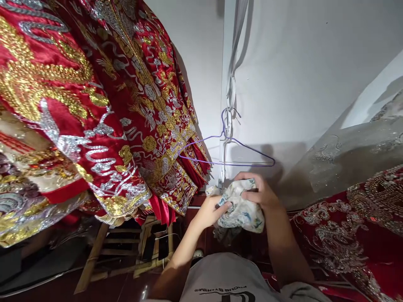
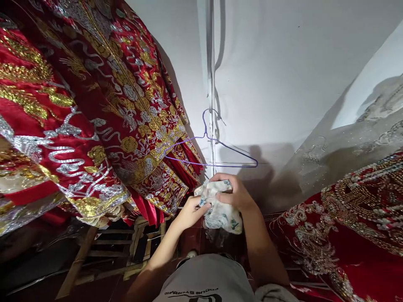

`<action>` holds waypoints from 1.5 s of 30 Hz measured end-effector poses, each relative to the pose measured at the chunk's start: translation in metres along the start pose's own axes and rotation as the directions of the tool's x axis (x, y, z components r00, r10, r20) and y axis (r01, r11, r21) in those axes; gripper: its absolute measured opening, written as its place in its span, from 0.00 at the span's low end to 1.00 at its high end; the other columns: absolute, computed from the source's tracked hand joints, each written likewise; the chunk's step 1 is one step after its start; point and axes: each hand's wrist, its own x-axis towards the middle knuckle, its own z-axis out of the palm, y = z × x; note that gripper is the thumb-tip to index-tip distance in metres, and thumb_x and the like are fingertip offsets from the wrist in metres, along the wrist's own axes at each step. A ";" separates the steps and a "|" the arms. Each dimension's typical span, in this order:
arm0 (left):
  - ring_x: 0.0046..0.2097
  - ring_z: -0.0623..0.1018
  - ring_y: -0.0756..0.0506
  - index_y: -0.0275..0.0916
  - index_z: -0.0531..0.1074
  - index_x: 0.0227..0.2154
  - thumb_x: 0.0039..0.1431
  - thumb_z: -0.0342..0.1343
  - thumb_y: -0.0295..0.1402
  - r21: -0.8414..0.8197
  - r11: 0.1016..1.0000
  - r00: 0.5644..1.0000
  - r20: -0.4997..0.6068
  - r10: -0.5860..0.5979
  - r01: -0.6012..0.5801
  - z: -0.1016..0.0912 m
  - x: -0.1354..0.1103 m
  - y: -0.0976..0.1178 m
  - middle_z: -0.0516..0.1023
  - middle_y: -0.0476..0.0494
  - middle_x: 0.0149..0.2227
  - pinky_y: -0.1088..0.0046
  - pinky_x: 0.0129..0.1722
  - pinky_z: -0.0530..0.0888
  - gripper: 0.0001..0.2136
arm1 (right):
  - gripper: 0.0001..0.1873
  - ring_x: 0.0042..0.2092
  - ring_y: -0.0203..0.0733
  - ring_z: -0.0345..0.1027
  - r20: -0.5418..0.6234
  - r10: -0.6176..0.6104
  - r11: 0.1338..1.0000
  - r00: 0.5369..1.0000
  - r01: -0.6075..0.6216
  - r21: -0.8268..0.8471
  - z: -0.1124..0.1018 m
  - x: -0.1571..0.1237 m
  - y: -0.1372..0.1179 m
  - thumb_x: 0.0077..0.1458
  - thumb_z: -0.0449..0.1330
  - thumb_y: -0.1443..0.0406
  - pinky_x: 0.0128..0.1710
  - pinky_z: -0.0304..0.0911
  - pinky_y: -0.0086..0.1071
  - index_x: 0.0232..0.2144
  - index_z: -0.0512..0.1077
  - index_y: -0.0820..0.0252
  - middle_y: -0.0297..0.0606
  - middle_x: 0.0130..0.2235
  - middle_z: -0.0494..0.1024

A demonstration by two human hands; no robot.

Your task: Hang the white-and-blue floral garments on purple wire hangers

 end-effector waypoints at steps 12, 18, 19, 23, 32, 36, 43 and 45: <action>0.26 0.63 0.49 0.38 0.73 0.24 0.64 0.55 0.46 0.133 0.965 0.970 -0.125 -0.209 0.225 -0.061 -0.028 -0.017 0.65 0.51 0.21 0.75 0.29 0.59 0.18 | 0.27 0.59 0.60 0.70 -0.324 -0.167 0.798 0.931 -0.065 -0.599 0.012 0.088 0.059 0.54 0.60 0.65 0.58 0.65 0.47 0.57 0.76 0.58 0.48 0.57 0.79; 0.28 0.67 0.48 0.38 0.76 0.29 0.62 0.58 0.46 0.133 0.963 0.970 -0.091 -0.224 0.235 -0.078 -0.030 -0.015 0.72 0.50 0.25 0.74 0.31 0.63 0.15 | 0.17 0.52 0.61 0.75 -0.297 -0.193 0.809 0.935 -0.020 -0.588 0.000 0.080 0.064 0.61 0.56 0.58 0.49 0.67 0.43 0.44 0.82 0.56 0.46 0.43 0.85; 0.28 0.66 0.48 0.38 0.75 0.26 0.61 0.59 0.47 0.134 0.957 0.966 -0.072 -0.250 0.258 -0.083 -0.031 -0.017 0.71 0.50 0.24 0.74 0.30 0.62 0.16 | 0.17 0.50 0.60 0.75 -0.309 -0.187 0.803 0.932 -0.036 -0.595 -0.004 0.075 0.063 0.61 0.56 0.58 0.47 0.67 0.42 0.43 0.83 0.56 0.45 0.40 0.85; 0.22 0.57 0.50 0.40 0.63 0.11 0.49 0.66 0.45 0.223 0.864 0.886 0.006 -0.464 0.451 -0.102 -0.027 -0.029 0.60 0.53 0.15 0.74 0.24 0.53 0.23 | 0.17 0.39 0.51 0.75 -0.395 -0.180 0.778 0.901 -0.115 -0.617 -0.021 0.053 0.058 0.60 0.55 0.59 0.38 0.64 0.36 0.42 0.82 0.56 0.41 0.34 0.83; 0.57 0.77 0.33 0.42 0.81 0.29 0.48 0.63 0.32 0.120 0.978 0.981 -0.111 -0.158 0.171 -0.130 0.018 0.007 0.83 0.38 0.47 0.61 0.63 0.67 0.05 | 0.13 0.37 0.48 0.72 -0.469 -0.304 0.730 0.829 -0.114 -0.674 -0.050 0.019 0.042 0.56 0.56 0.60 0.36 0.62 0.34 0.36 0.79 0.57 0.40 0.33 0.80; 0.61 0.75 0.32 0.42 0.78 0.23 0.48 0.65 0.34 0.192 0.971 0.989 -0.028 -0.142 0.145 -0.129 0.011 0.025 0.80 0.38 0.54 0.61 0.66 0.65 0.04 | 0.10 0.40 0.49 0.72 -0.447 -0.300 0.748 0.843 -0.082 -0.658 -0.053 0.013 0.039 0.55 0.56 0.61 0.39 0.63 0.34 0.36 0.77 0.56 0.39 0.35 0.81; 0.42 0.82 0.35 0.43 0.72 0.15 0.43 0.71 0.35 -0.040 0.948 0.943 -0.099 -0.318 0.316 -0.107 -0.019 0.025 0.82 0.44 0.28 0.66 0.45 0.78 0.13 | 0.06 0.36 0.47 0.70 -0.409 -0.259 0.759 0.875 -0.078 -0.647 -0.053 0.009 0.039 0.55 0.56 0.61 0.36 0.60 0.33 0.33 0.72 0.53 0.37 0.31 0.77; 0.42 0.82 0.35 0.42 0.74 0.18 0.45 0.71 0.37 -0.101 0.935 0.918 -0.179 -0.354 0.341 -0.108 -0.014 0.023 0.82 0.45 0.27 0.65 0.46 0.78 0.11 | 0.06 0.34 0.46 0.68 -0.391 -0.252 0.766 0.885 -0.064 -0.639 -0.052 0.005 0.036 0.55 0.56 0.61 0.34 0.58 0.32 0.34 0.72 0.54 0.36 0.30 0.76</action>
